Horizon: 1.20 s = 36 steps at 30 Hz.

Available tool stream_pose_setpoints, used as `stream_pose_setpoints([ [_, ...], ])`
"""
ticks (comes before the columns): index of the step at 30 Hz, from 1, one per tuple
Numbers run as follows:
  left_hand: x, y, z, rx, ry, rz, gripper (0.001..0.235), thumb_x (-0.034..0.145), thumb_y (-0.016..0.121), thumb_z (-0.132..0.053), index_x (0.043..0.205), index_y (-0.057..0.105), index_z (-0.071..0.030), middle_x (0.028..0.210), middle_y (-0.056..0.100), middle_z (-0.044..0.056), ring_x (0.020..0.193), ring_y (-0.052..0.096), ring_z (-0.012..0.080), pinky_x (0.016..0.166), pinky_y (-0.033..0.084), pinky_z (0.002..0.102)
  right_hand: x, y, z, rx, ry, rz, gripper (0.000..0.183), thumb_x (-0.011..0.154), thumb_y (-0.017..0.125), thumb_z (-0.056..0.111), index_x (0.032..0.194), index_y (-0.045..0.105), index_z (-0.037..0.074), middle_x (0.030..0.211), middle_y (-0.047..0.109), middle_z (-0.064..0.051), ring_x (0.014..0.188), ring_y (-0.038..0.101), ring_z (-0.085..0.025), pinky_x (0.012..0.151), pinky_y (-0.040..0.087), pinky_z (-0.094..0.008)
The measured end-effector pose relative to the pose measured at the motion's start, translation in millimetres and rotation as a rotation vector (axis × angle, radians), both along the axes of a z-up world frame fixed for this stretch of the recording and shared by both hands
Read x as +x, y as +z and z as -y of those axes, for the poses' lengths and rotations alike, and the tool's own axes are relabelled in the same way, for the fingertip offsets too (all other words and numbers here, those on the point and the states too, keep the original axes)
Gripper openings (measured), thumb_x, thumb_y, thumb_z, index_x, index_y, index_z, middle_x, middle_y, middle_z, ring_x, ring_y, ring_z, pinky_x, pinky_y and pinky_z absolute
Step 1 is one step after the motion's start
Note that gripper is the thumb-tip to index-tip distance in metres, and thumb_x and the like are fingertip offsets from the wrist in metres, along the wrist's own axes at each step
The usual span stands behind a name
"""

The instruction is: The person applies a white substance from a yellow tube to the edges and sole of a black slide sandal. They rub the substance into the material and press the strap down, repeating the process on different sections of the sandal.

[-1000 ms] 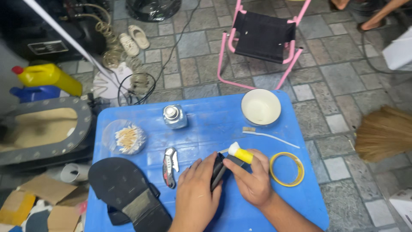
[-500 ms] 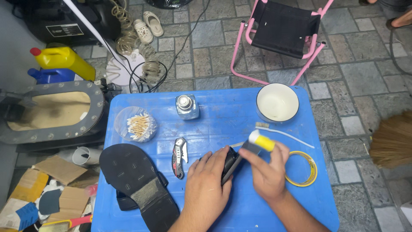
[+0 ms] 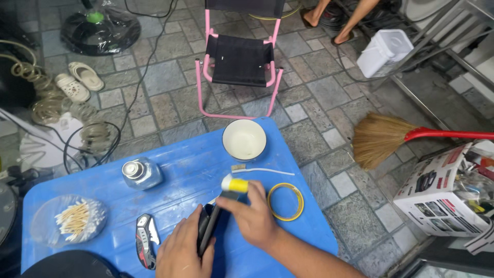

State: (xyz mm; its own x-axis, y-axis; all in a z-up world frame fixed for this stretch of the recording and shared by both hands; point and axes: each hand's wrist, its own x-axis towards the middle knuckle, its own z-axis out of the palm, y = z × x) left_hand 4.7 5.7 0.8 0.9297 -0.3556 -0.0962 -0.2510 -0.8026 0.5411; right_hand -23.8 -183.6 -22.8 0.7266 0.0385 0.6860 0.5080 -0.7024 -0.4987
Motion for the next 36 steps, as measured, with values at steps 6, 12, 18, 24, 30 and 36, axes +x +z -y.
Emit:
stream_pose_setpoints([
  [6,10,-20,-9,-0.025,-0.118,-0.002,0.093,0.072,0.08,-0.029,0.154,0.039,-0.016,0.136,0.061,0.021,0.123,0.057,0.0418,0.103,0.044,0.051,1,7,1,0.023,-0.072,-0.036,0.037,0.084,0.069,-0.002,0.116,0.078,0.015,0.124,0.064,-0.021,0.114,0.058,-0.04,0.102,0.048,-0.047],
  [12,10,-17,-7,-0.064,-0.102,0.037,0.093,0.069,0.081,-0.026,0.153,0.041,-0.016,0.135,0.062,0.021,0.127,0.058,0.0425,0.101,0.045,0.051,1,-3,-1,-0.017,-0.032,-0.004,0.043,0.081,0.067,-0.004,0.116,0.079,0.017,0.129,0.061,-0.021,0.115,0.054,-0.038,0.106,0.044,-0.047],
  [18,-6,6,6,-0.092,0.031,0.075,0.085,0.068,0.081,-0.021,0.147,0.051,-0.018,0.132,0.065,0.016,0.119,0.059,0.0386,0.095,0.044,0.051,5,-6,2,-0.037,-0.038,0.017,0.042,0.081,0.068,-0.002,0.116,0.079,0.017,0.131,0.062,-0.019,0.118,0.054,-0.037,0.107,0.043,-0.048],
  [24,-16,28,7,-0.204,-0.014,0.217,0.072,0.075,0.077,-0.015,0.142,0.051,-0.007,0.128,0.066,0.016,0.123,0.057,0.0401,0.099,0.04,0.051,6,0,2,-0.02,-0.166,-0.048,0.041,0.08,0.069,-0.003,0.114,0.078,0.018,0.129,0.058,-0.021,0.117,0.048,-0.041,0.106,0.038,-0.048],
  [30,-15,37,6,-0.206,-0.017,0.168,0.07,0.077,0.076,-0.013,0.142,0.051,-0.005,0.13,0.065,0.016,0.124,0.057,0.0387,0.102,0.04,0.051,10,6,-1,-0.022,-0.215,-0.095,0.036,0.082,0.071,-0.003,0.109,0.079,0.019,0.128,0.06,-0.018,0.119,0.05,-0.038,0.105,0.038,-0.047],
  [36,-16,42,6,-0.201,-0.016,0.152,0.071,0.076,0.076,-0.014,0.141,0.05,-0.004,0.131,0.064,0.017,0.125,0.057,0.0387,0.102,0.039,0.051,6,8,-2,-0.034,-0.028,0.006,0.041,0.075,0.069,-0.003,0.108,0.079,0.019,0.128,0.064,-0.013,0.115,0.055,-0.032,0.103,0.04,-0.044],
])
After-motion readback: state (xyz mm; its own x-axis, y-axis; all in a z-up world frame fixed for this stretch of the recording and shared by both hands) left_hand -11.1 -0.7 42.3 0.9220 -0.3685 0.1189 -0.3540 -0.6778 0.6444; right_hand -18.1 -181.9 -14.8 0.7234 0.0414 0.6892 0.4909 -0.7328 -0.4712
